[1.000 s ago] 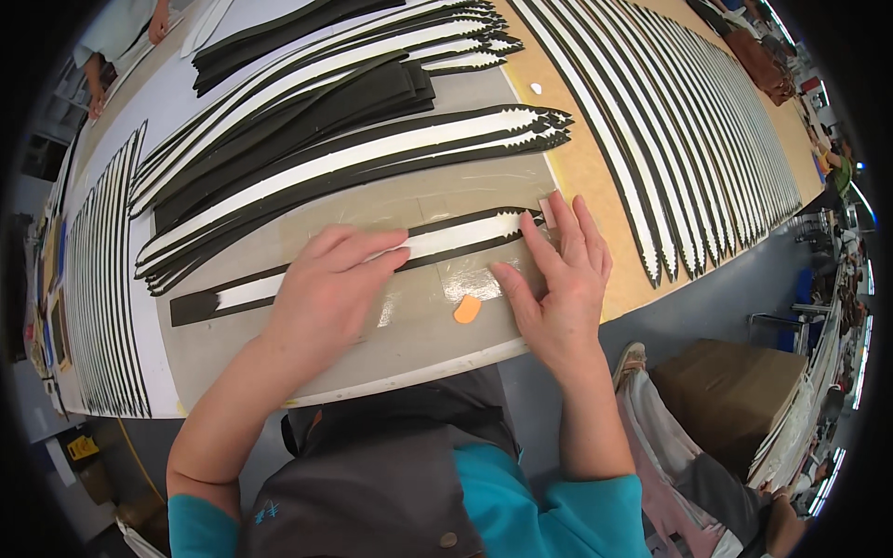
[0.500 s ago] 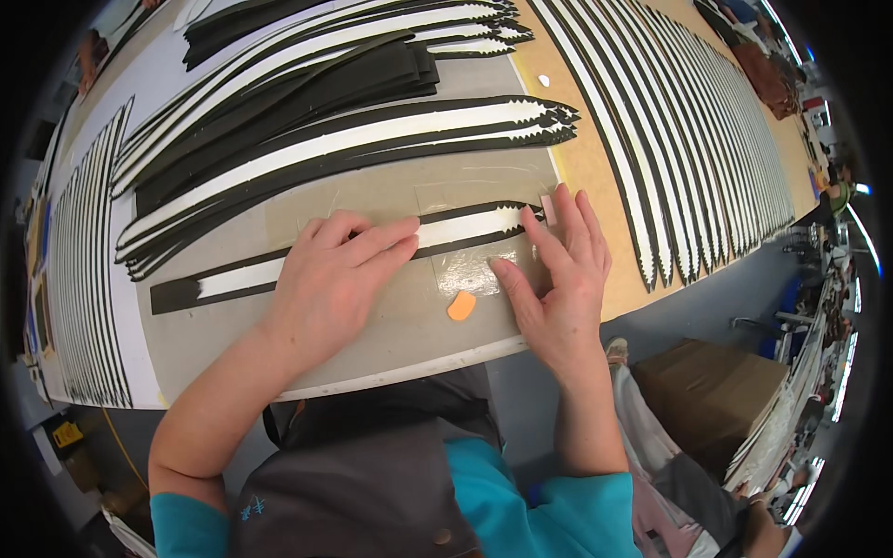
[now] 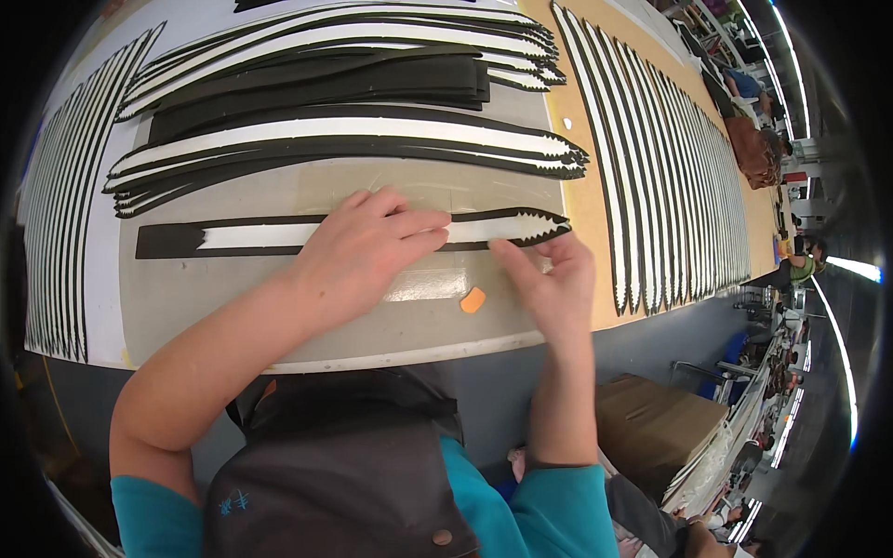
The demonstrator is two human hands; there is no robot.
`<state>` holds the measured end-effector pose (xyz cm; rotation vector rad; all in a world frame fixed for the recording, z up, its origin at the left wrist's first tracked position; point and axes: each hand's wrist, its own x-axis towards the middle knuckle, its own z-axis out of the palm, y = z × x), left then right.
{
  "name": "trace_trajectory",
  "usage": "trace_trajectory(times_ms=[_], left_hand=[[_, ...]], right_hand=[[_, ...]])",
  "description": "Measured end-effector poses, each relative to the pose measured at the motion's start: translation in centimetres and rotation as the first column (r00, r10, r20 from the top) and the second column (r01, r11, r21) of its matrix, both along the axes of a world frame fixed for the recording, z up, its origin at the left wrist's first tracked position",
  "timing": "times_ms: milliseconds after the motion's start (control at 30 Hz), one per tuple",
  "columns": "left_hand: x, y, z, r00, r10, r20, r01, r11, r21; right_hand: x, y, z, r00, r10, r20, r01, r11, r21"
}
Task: The person repeatedly picks up a long white fabric strip with a black edge and a separate black fabric piece. They align the black piece onto the white strip and use a small orange tool to rub or press along the seam. The process is repeated for multiple units on a workbench.
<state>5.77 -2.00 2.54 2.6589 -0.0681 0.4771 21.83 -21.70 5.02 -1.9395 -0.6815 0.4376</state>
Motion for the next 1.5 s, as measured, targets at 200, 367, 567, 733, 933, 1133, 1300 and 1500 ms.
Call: trace_trajectory(times_ms=[200,367,567,733,933,1133,1300,1500], left_hand=[[0.1,0.5,-0.6,0.999,-0.028,0.020,0.029,0.999,-0.030],[0.2,0.6,-1.2,0.997,-0.037,0.061,0.042,0.996,-0.082],[0.4,1.0,-1.4,0.998,-0.056,0.032,0.061,0.973,-0.220],[0.5,1.2,-1.1,1.000,0.025,0.012,-0.016,0.861,-0.508],[0.3,2.4,0.0,1.000,-0.007,0.029,0.027,0.581,-0.813],[0.5,2.2,-0.7,0.997,0.078,0.027,-0.036,0.700,-0.713],[0.4,2.0,-0.7,0.995,0.090,0.036,-0.042,0.739,-0.673],[0.2,2.3,0.4,0.984,0.058,-0.165,-0.155,0.731,-0.665]], right_hand=[[-2.7,2.9,-2.4,0.964,-0.080,0.255,0.091,0.995,-0.033],[-3.1,3.8,-1.5,0.888,-0.002,0.459,0.025,0.999,-0.044],[-4.1,5.2,0.4,0.779,0.142,0.611,-0.029,0.981,-0.192],[-4.2,5.5,0.7,0.627,0.299,0.719,-0.029,0.932,-0.361],[-5.2,5.8,1.7,0.489,0.432,0.758,-0.087,0.889,-0.450],[-5.2,4.2,1.9,0.488,0.489,0.723,-0.178,0.867,-0.466],[-3.4,2.5,1.4,0.676,0.472,0.566,-0.308,0.879,-0.365],[-3.5,1.8,1.3,0.628,0.538,0.563,-0.333,0.839,-0.430]])
